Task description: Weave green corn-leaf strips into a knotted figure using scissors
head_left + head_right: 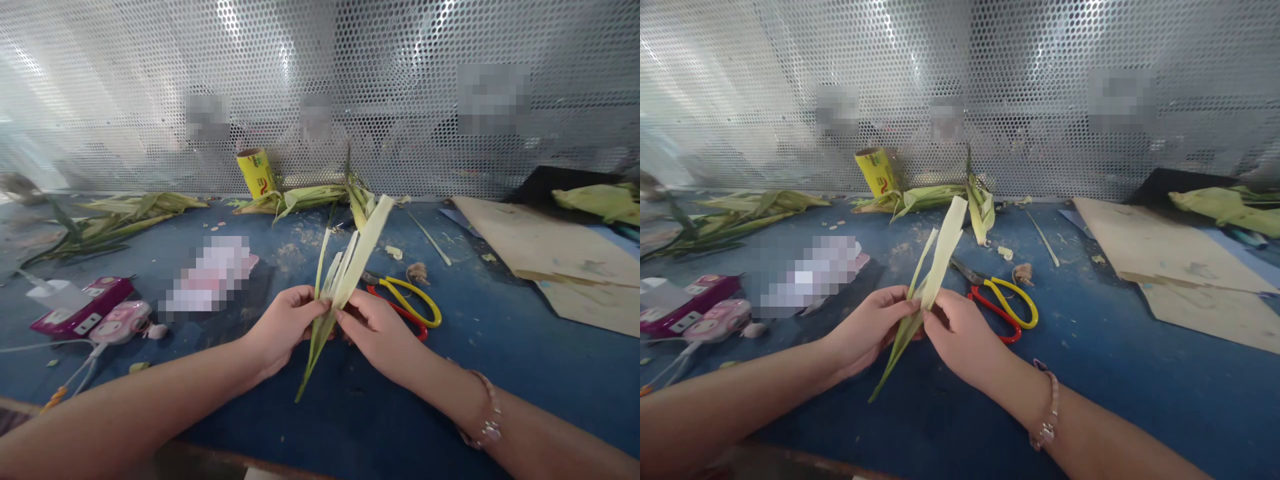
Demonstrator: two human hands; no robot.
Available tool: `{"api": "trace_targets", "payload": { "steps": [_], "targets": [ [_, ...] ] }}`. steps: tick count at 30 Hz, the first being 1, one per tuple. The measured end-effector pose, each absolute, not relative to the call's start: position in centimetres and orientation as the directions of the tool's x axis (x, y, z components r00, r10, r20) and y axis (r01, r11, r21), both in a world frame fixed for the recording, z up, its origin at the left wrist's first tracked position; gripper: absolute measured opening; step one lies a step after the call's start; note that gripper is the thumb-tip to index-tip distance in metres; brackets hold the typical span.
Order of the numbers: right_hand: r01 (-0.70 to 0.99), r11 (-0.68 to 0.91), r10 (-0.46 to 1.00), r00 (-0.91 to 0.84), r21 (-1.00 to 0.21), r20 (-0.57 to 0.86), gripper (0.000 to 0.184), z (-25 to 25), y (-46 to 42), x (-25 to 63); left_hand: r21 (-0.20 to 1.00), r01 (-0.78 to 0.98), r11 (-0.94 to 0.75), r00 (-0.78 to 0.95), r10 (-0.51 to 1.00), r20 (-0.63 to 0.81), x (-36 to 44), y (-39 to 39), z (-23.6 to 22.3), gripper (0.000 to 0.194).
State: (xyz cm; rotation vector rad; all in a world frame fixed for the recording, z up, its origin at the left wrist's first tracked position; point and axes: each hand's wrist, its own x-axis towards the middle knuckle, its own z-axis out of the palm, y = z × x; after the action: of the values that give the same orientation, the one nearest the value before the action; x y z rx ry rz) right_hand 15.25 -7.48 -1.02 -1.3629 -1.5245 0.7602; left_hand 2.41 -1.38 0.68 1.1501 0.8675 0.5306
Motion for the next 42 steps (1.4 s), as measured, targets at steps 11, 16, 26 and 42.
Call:
{"api": "trace_targets", "payload": {
  "steps": [11, 16, 26, 42],
  "targets": [
    [0.128, 0.023, 0.998, 0.061, -0.992, 0.031, 0.018, -0.8, -7.5, 15.7, 0.934, -0.011, 0.358, 0.665, 0.7, -0.261, 2.1, -1.6, 1.1, 0.019],
    [0.141, 0.047, 0.996, 0.066, -0.989, 0.056, 0.023, -0.7, -7.6, 15.5, 0.949, 0.027, 0.314, 0.674, 0.696, -0.249, 2.2, -1.5, 1.1, 0.023],
    [-0.032, 0.017, 0.997, -0.073, -0.999, 0.019, 0.014, -0.5, -7.5, 15.0, 0.975, -0.01, 0.222, 0.631, 0.758, -0.166, 1.9, -1.1, 1.0, 0.023],
    [0.949, -0.181, 0.971, 0.213, -0.258, 0.104, 0.029, -0.7, -6.9, 22.7, 0.945, -0.274, 0.18, 0.446, 0.894, -0.041, 1.4, -0.1, 1.9, 0.013]
  ]
}}
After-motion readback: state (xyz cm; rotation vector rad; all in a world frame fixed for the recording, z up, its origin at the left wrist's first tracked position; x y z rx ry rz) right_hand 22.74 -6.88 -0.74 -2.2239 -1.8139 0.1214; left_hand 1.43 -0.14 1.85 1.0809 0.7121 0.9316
